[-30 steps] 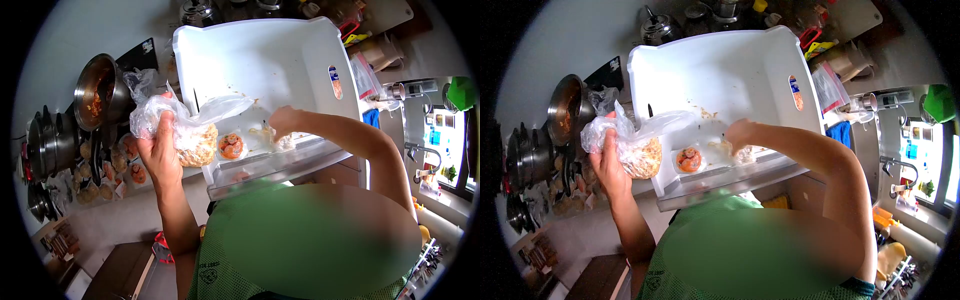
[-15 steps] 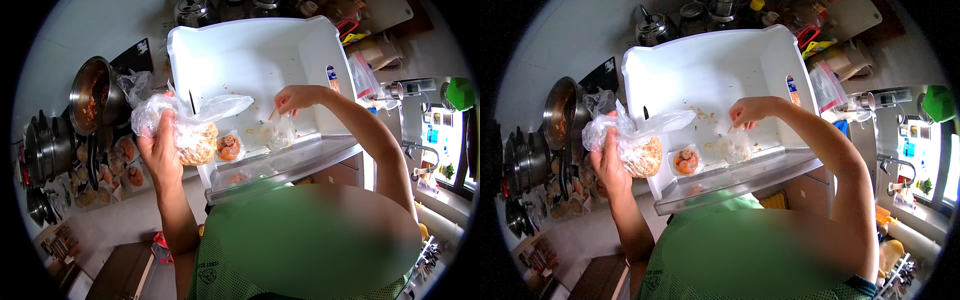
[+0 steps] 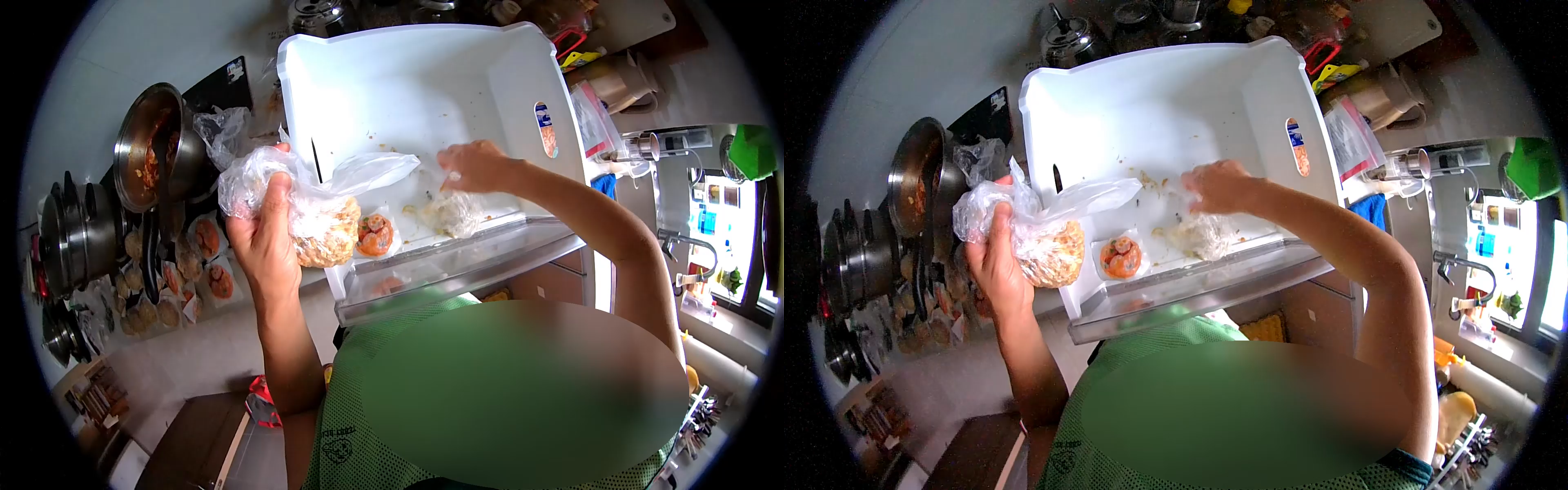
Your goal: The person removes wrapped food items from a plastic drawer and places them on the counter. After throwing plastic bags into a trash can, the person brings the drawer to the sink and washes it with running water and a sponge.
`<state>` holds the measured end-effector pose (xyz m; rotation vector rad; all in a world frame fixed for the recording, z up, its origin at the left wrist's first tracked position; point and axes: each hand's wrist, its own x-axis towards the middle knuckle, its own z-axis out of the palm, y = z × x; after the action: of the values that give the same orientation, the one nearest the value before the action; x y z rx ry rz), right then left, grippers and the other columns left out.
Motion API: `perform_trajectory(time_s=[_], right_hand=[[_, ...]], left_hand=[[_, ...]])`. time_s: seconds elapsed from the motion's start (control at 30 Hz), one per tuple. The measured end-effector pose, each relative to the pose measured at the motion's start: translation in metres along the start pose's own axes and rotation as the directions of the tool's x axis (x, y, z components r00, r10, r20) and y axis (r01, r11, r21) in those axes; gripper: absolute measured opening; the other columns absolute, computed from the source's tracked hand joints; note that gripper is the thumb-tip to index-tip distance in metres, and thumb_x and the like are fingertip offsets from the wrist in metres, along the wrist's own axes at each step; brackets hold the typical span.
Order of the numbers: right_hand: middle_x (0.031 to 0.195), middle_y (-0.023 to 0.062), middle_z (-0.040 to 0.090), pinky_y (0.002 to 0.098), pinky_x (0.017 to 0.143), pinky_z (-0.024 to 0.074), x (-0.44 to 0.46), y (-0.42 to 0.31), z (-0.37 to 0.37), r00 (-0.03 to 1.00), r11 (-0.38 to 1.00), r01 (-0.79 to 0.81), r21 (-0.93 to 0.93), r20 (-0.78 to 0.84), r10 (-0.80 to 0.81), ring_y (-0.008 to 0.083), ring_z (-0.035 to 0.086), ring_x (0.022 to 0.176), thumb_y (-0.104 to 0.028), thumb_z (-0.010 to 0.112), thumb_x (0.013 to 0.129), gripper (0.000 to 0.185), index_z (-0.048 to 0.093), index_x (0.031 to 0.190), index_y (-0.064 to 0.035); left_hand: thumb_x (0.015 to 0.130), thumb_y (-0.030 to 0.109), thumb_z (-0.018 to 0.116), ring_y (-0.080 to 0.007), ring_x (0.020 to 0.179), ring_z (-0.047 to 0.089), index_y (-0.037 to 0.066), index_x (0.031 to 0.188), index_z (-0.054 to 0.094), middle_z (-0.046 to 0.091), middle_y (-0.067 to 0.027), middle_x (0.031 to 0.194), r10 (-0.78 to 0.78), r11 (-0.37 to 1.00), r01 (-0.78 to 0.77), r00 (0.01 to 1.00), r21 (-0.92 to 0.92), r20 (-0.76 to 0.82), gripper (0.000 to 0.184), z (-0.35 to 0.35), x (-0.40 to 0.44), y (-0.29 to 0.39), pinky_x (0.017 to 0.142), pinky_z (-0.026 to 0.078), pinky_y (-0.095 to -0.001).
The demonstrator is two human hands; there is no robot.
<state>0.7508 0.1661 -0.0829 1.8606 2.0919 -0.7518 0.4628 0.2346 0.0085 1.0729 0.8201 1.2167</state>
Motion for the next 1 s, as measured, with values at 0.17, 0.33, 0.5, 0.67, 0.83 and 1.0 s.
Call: perform_trajectory(time_s=[0.17, 0.33, 0.5, 0.67, 0.83, 1.0], right_hand=[[0.087, 0.012, 0.062, 0.0411, 0.077, 0.0463, -0.005, -0.026, 0.01, 0.939, 0.917, 0.31, -0.252, 0.232, -0.253, 0.0292, 0.058, 0.089, -0.024, 0.059, 0.077, 0.029, 0.057, 0.1, -0.0078], [0.092, 0.0072, 0.063, 0.0361, 0.08, 0.0447, 0.017, 0.01, 0.002, 0.915, 0.974, 0.218, 0.067, 0.332, -0.228, 0.0256, 0.057, 0.091, -0.023, 0.06, 0.071, 0.031, 0.063, 0.1, -0.0119], [0.097, 0.0053, 0.063, 0.0348, 0.081, 0.0443, 0.018, 0.016, -0.002, 0.911, 0.99, 0.114, 0.087, 0.387, -0.139, 0.0251, 0.056, 0.093, -0.02, 0.057, 0.072, 0.033, 0.062, 0.105, -0.0156], [0.098, 0.0076, 0.062, 0.0377, 0.079, 0.0443, 0.018, -0.01, -0.01, 0.929, 0.97, 0.176, -0.166, 0.353, -0.108, 0.0239, 0.056, 0.094, -0.026, 0.059, 0.073, 0.035, 0.06, 0.107, -0.0137], [0.097, 0.0128, 0.059, 0.0372, 0.079, 0.0471, 0.029, -0.075, -0.007, 0.949, 0.958, 0.285, -0.006, 0.145, -0.281, 0.0261, 0.056, 0.095, -0.028, 0.062, 0.073, 0.036, 0.056, 0.101, -0.0059], [0.091, 0.01, 0.059, 0.0392, 0.074, 0.0457, 0.058, -0.09, 0.022, 0.91, 0.929, 0.322, 0.183, 0.211, -0.357, 0.0276, 0.056, 0.088, -0.035, 0.062, 0.071, 0.033, 0.059, 0.091, -0.0094]], left_hand=[[0.087, 0.003, 0.051, -0.0149, 0.099, 0.053, -0.003, 0.109, 0.052, 0.058, -0.0138, 0.108, -0.002, 1.0, 0.002, 1.0, -0.009, 0.008, 0.023, 0.002, -0.002, 0.0, 0.088, 0.039, -0.0277], [0.087, 0.004, 0.051, -0.0153, 0.1, 0.053, -0.004, 0.109, 0.051, 0.057, -0.0142, 0.109, -0.003, 1.0, 0.003, 1.0, -0.01, 0.005, 0.023, 0.001, -0.003, -0.004, 0.089, 0.039, -0.028], [0.087, 0.004, 0.052, -0.0151, 0.1, 0.053, -0.004, 0.11, 0.051, 0.057, -0.0144, 0.11, 0.006, 1.0, -0.006, 1.0, 0.027, 0.024, 0.024, -0.002, -0.004, -0.003, 0.089, 0.039, -0.0277], [0.087, 0.005, 0.052, -0.0144, 0.099, 0.053, -0.003, 0.11, 0.051, 0.057, -0.0135, 0.109, -0.011, 0.999, 0.012, 1.0, -0.047, 0.011, 0.024, -0.003, -0.004, -0.001, 0.088, 0.039, -0.0273], [0.087, 0.004, 0.051, -0.0142, 0.099, 0.053, -0.003, 0.109, 0.051, 0.057, -0.0132, 0.109, 0.017, 1.0, -0.017, 1.0, 0.005, 0.01, 0.024, 0.0, -0.003, 0.001, 0.087, 0.04, -0.0272], [0.087, 0.003, 0.051, -0.014, 0.098, 0.053, -0.003, 0.109, 0.051, 0.057, -0.0132, 0.108, 0.026, 0.999, -0.025, 0.999, 0.023, -0.02, 0.023, -0.008, -0.005, 0.005, 0.087, 0.04, -0.0273]])
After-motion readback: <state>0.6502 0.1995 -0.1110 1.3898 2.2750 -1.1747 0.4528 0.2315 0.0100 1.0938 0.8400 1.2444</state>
